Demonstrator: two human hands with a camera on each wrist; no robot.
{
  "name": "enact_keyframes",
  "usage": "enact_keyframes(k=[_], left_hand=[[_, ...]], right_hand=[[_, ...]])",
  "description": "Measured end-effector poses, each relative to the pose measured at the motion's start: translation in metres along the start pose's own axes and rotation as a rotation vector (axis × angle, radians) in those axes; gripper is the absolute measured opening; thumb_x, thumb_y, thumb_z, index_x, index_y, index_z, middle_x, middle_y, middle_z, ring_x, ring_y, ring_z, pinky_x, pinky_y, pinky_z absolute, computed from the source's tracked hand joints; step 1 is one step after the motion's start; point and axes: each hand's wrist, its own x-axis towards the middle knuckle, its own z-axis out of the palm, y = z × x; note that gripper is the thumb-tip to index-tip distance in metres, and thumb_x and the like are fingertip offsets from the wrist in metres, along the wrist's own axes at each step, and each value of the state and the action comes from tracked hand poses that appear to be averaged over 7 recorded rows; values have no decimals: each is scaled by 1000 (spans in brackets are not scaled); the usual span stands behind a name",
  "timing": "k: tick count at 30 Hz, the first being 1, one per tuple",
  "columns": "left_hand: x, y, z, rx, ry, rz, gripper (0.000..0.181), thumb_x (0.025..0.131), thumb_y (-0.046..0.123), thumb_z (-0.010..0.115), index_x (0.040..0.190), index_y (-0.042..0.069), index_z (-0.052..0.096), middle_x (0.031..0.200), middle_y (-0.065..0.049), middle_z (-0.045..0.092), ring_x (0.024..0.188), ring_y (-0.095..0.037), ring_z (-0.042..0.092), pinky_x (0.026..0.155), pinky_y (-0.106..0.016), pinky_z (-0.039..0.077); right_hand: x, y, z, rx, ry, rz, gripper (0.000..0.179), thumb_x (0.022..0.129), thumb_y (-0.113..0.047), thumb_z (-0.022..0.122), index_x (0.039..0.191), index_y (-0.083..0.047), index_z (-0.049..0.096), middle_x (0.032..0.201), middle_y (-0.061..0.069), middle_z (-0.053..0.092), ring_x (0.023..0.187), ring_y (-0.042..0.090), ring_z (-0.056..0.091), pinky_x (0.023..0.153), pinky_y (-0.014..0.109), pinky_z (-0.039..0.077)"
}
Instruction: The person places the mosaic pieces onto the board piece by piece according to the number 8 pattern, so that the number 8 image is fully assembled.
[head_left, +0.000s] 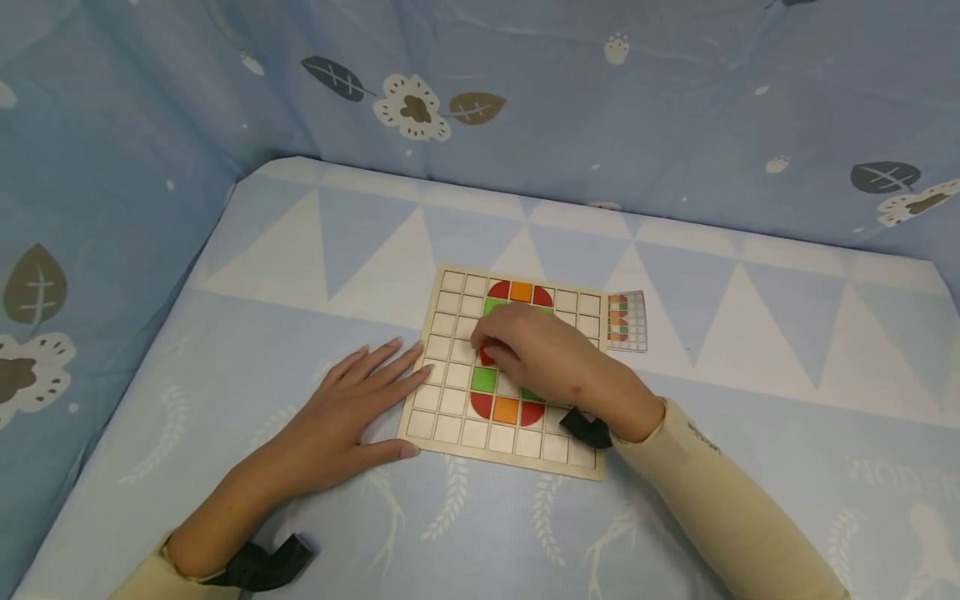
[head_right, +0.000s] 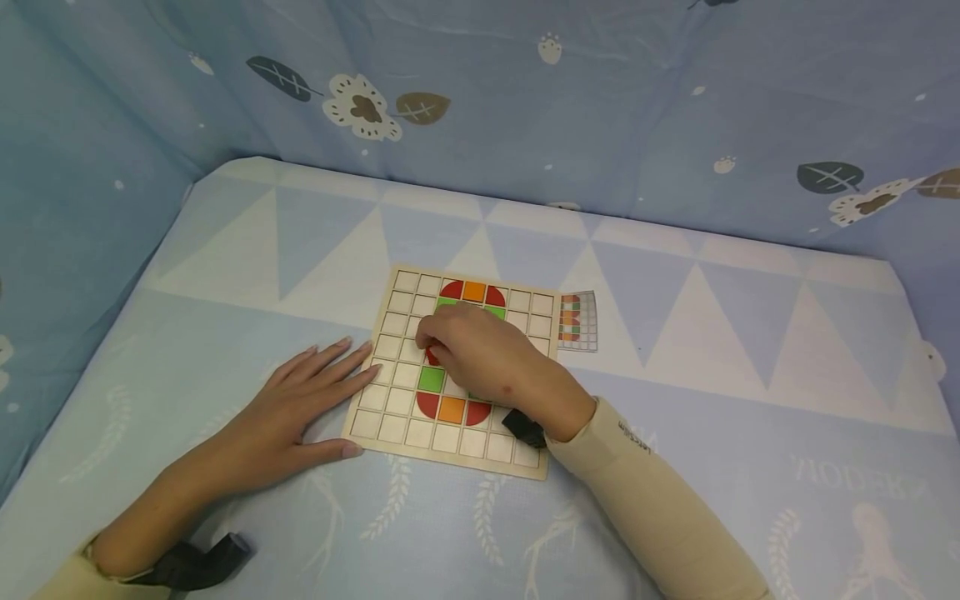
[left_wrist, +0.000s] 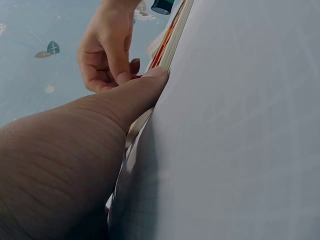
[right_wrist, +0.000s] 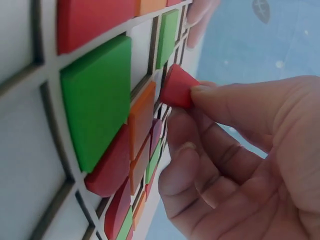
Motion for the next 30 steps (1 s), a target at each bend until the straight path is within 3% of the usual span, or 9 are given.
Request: enact_keyframes(k=[8,14,27,30], left_hand=[[0,0,0,-5,1,4,93,92,61,72,167,31,27,174,11,11,161,-20,1,127,-48,2],[0,0,0,-2,3,7,92,92,62,72,167,31,27,174,11,11,161,-19,1,127,-49,2],[1,0,1,0,1,3,93,92,63,71,167,32,27,174,11,11,161,-19,1,127,-48,2],[1,0,1,-2,5,4,93,92,63,71,167,31,27,174,11,12,161,-19,1,127,-48,2]], right_hand=[[3,-1,4,-75,43,-113,17,100,1,66,102,-11,78,101,-2,71,98,19,59,91,32,51],[5,-8,7,-174,19,-134,20,96,4,69,97,-14,78,98,-5,72,95,19,57,88,29,51],[3,-13,15,-250,3,-61,18,100,3,64,94,-13,70,97,-4,63,93,16,55,80,26,52],[1,-17,12,-238,-8,-29,15,101,0,64,100,-14,71,97,-5,63,91,14,58,79,27,53]])
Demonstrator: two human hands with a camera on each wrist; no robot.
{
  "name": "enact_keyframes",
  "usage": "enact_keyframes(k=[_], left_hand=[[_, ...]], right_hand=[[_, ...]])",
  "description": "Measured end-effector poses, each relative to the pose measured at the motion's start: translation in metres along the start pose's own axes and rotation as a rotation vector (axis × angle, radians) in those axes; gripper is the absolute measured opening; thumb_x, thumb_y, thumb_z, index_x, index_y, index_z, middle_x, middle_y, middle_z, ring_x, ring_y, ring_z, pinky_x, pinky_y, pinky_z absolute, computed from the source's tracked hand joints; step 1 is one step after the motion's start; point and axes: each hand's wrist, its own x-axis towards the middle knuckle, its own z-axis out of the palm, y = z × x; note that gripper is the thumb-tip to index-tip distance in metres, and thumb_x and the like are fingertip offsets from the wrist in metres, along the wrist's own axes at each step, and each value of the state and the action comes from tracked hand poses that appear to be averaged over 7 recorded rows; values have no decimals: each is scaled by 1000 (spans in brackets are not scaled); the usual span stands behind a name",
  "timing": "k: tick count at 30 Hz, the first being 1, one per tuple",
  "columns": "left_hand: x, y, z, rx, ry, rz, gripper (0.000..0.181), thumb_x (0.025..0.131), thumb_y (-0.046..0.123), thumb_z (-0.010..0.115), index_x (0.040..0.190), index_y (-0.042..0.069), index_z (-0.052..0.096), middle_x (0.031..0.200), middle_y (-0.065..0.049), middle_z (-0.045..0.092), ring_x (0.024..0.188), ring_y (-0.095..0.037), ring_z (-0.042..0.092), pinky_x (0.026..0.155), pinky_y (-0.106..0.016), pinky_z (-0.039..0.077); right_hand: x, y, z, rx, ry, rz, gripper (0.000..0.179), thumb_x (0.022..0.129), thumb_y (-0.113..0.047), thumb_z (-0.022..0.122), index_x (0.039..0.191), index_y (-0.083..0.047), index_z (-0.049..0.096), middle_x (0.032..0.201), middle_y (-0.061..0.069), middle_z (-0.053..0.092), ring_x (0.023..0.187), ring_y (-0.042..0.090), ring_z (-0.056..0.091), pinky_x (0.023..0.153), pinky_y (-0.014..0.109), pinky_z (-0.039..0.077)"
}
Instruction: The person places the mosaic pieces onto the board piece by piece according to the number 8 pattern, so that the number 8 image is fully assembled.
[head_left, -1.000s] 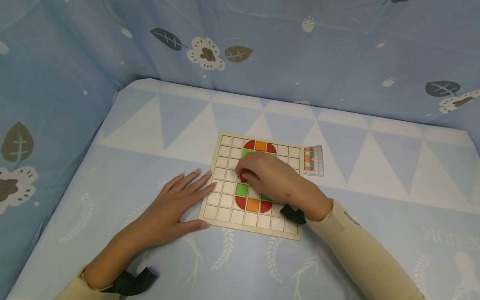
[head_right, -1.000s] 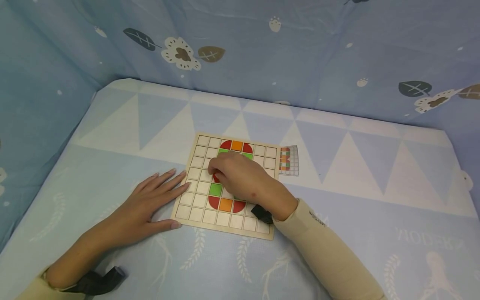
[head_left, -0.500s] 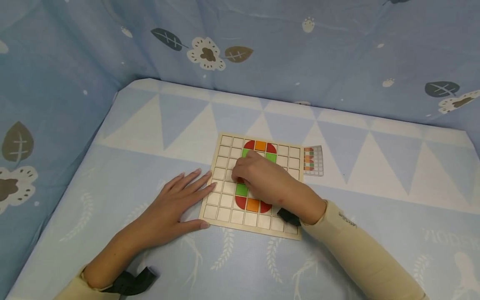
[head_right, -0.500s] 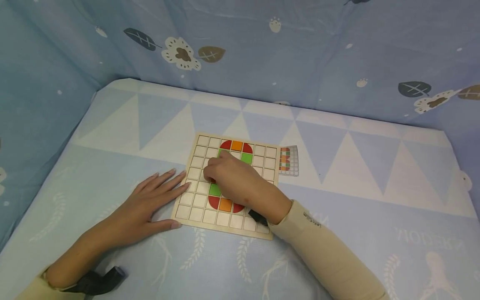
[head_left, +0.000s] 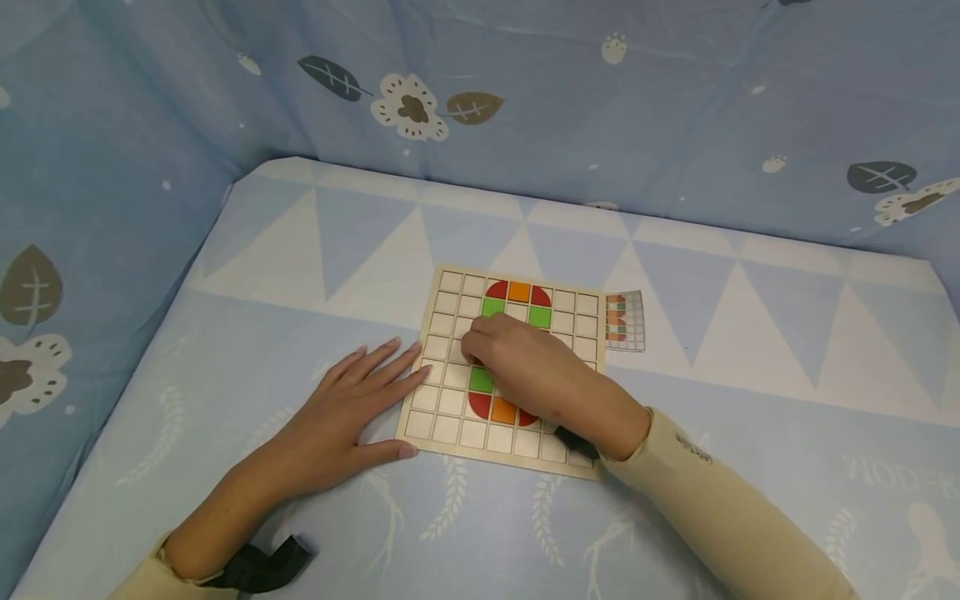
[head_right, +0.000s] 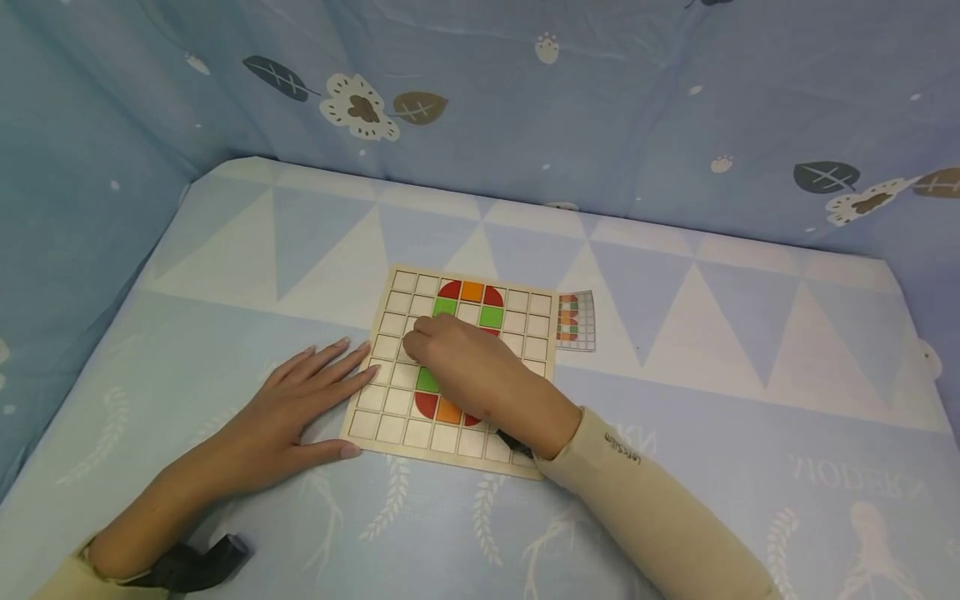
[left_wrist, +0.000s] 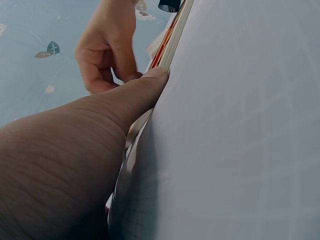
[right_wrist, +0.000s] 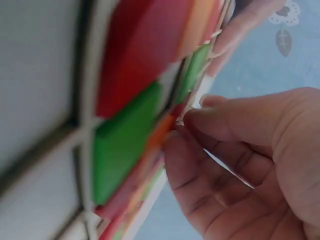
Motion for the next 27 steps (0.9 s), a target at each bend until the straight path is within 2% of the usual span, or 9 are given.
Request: enact_keyframes(k=[6,8,13,15,17,20,23,27], left_hand=[[-1,0,0,-7,2,-8,92,91,61,73,167,31,29,174,11,13,161,-20,2,127,-48,3],[-1,1,0,-10,0,-13,93,91,61,74,167,31,29,174,11,13,161,-19,2,127,-48,2],[-1,2,1,4,3,-32,95,90,60,75,167,31,29,174,11,13,161,-19,1,127,-49,3],[-2,2,1,7,6,-42,95,89,60,76,166,30,30,173,10,14,161,-20,2,127,-50,3],[-2,3,1,4,6,-52,95,89,59,77,166,29,31,173,10,15,161,-20,2,127,-50,4],[-2,4,1,-4,4,-56,94,89,58,78,166,28,32,173,9,16,161,-20,3,127,-49,3],[-2,4,1,-9,2,-48,94,89,59,77,166,28,32,173,10,15,161,-20,3,127,-48,3],[-2,1,1,-6,5,-36,94,90,60,75,166,29,31,174,10,14,161,-20,2,127,-48,3]], right_hand=[[-20,-2,-11,103,10,48,17,103,-13,66,118,-14,74,113,-5,72,100,14,68,92,35,56],[-33,2,-13,136,50,33,19,103,-15,65,121,-13,73,115,-5,72,105,15,68,96,37,55],[-77,19,-17,254,210,-7,21,102,-12,66,123,-12,73,121,-5,71,119,15,63,106,42,50],[-96,27,-19,286,256,7,22,100,-8,69,120,-14,73,120,-6,71,114,11,64,102,38,52],[-113,33,-20,307,272,48,21,98,-5,72,115,-16,73,114,-9,70,102,6,64,92,30,54],[-139,40,-17,356,247,153,16,98,-6,73,108,-19,72,101,-12,69,85,3,60,73,22,53],[-163,46,-5,440,193,247,11,100,-11,72,100,-23,71,87,-14,64,75,4,57,64,22,50],[-182,51,16,543,190,277,16,100,-12,72,94,-26,68,76,-15,57,67,6,53,57,24,45]])
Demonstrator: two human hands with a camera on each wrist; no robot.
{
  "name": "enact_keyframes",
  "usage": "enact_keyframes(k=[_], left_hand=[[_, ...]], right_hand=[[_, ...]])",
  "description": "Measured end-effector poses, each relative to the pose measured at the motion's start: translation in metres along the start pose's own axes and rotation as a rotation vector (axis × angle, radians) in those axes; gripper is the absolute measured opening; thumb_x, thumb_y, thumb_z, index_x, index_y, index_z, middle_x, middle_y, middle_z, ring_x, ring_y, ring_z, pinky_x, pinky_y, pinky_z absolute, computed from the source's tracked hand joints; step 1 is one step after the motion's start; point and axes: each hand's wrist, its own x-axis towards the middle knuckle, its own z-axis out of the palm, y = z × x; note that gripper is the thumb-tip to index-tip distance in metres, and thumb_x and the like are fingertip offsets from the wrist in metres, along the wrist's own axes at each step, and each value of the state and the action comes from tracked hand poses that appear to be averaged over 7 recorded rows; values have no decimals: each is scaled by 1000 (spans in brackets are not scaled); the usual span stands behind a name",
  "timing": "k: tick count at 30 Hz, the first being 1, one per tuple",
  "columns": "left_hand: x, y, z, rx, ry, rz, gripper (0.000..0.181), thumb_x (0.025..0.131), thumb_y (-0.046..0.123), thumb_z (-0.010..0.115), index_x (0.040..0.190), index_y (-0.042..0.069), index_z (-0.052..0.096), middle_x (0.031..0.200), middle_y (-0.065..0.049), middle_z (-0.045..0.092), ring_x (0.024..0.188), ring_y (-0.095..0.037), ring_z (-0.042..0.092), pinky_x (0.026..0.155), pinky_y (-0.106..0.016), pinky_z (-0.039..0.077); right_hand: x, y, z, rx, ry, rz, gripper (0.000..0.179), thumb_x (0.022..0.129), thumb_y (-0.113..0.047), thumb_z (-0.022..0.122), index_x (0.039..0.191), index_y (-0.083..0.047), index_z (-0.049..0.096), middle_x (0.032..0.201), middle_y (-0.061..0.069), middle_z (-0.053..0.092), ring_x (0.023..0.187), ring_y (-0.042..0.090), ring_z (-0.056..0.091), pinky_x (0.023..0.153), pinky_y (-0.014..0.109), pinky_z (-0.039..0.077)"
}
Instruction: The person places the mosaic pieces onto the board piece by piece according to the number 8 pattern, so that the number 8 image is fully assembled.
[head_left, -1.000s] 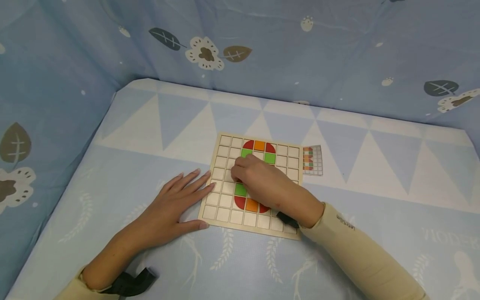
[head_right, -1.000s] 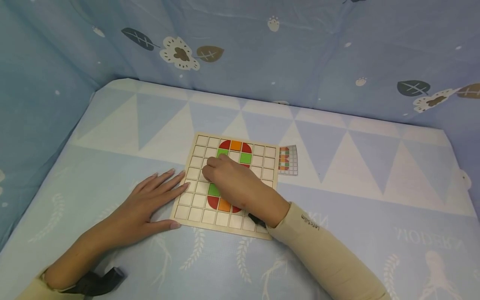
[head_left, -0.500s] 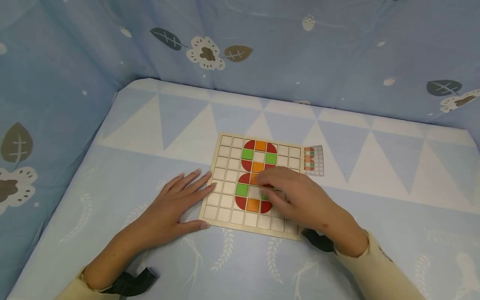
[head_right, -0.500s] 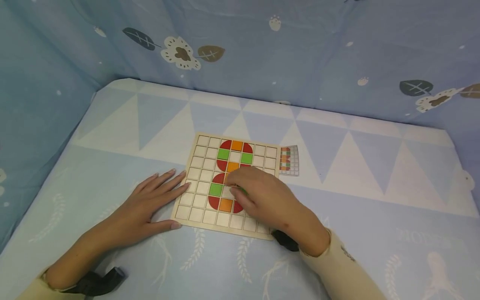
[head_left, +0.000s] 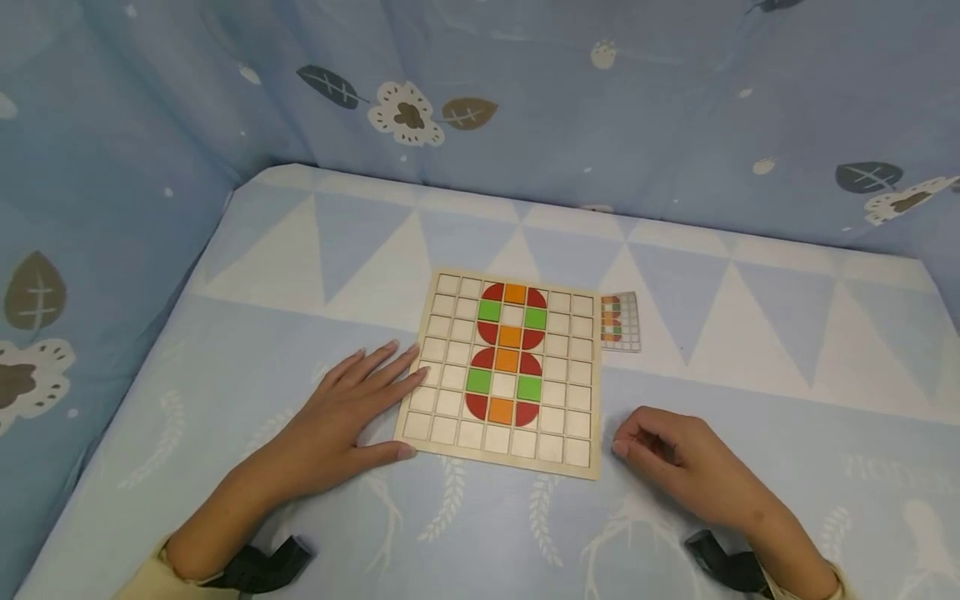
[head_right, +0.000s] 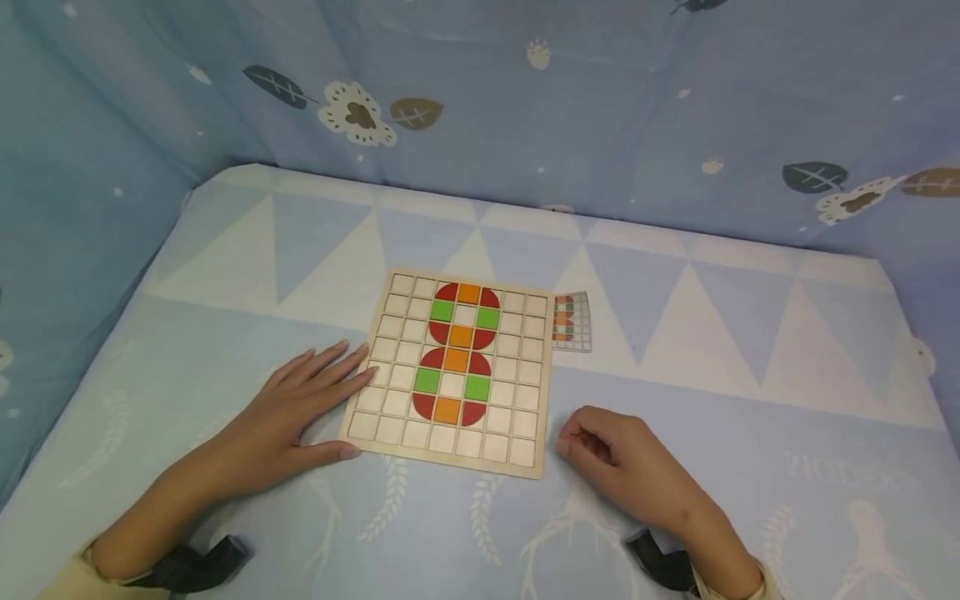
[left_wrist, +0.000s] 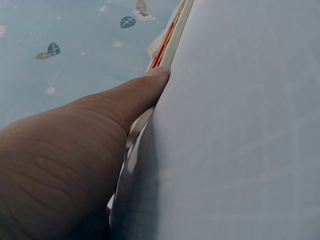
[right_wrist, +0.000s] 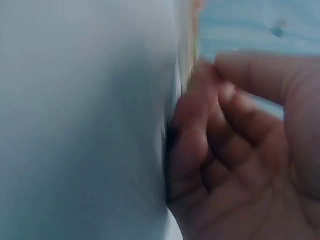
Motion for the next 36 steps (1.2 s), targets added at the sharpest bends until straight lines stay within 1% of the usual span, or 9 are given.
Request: enact_keyframes(k=[7,15,20,24,29,31,33,34,36], left_hand=[[-1,-10,1,12,12,-3,94,90,59,76,166,28,31,174,10,14,161,-21,4,127,-46,2],[10,-13,0,12,3,9,93,90,61,74,166,28,31,174,9,14,161,-22,4,127,-52,5],[15,-16,2,-3,9,10,92,90,59,76,166,28,33,174,9,14,161,-23,4,126,-52,6],[18,-19,6,-12,15,21,92,91,59,75,166,28,32,174,10,14,161,-21,4,127,-52,5],[15,-17,13,-18,19,5,94,90,57,77,166,27,32,174,9,15,161,-21,4,127,-50,4],[11,-16,13,-12,21,-7,95,90,58,76,167,26,31,174,7,14,161,-21,5,128,-46,3],[6,-14,11,9,33,-17,97,91,60,74,168,22,27,175,5,12,161,-22,5,128,-42,1],[3,-13,8,26,46,-23,100,92,61,73,168,21,24,175,4,11,161,-22,5,128,-40,0],[-2,-11,0,64,96,-26,107,90,63,73,169,17,18,176,0,9,161,-23,5,128,-37,-1]], right_hand=[[9,16,5,112,42,11,16,100,-8,71,94,-23,70,75,-10,57,63,10,49,54,27,43],[13,35,-1,332,75,0,15,104,2,59,96,-8,67,72,4,58,56,18,50,49,33,44],[16,39,-2,342,63,24,14,106,-1,58,97,-6,67,75,6,61,58,20,53,51,34,47],[14,35,-1,249,76,66,11,106,-7,61,98,-11,69,77,1,62,60,17,53,52,31,48],[7,22,4,12,69,44,7,103,-15,69,105,-21,71,88,-12,67,71,7,59,63,25,52],[2,16,5,-89,73,15,9,102,-16,70,110,-22,71,98,-14,69,81,5,63,71,25,55],[-4,9,4,-214,106,7,17,101,-20,72,118,-20,70,110,-12,70,95,8,66,80,29,55],[-7,7,1,-276,126,10,25,101,-23,73,125,-19,68,118,-9,69,104,11,66,86,32,54],[-13,4,-6,-393,181,12,48,97,-30,78,140,-14,62,137,1,64,127,21,60,104,38,48]])
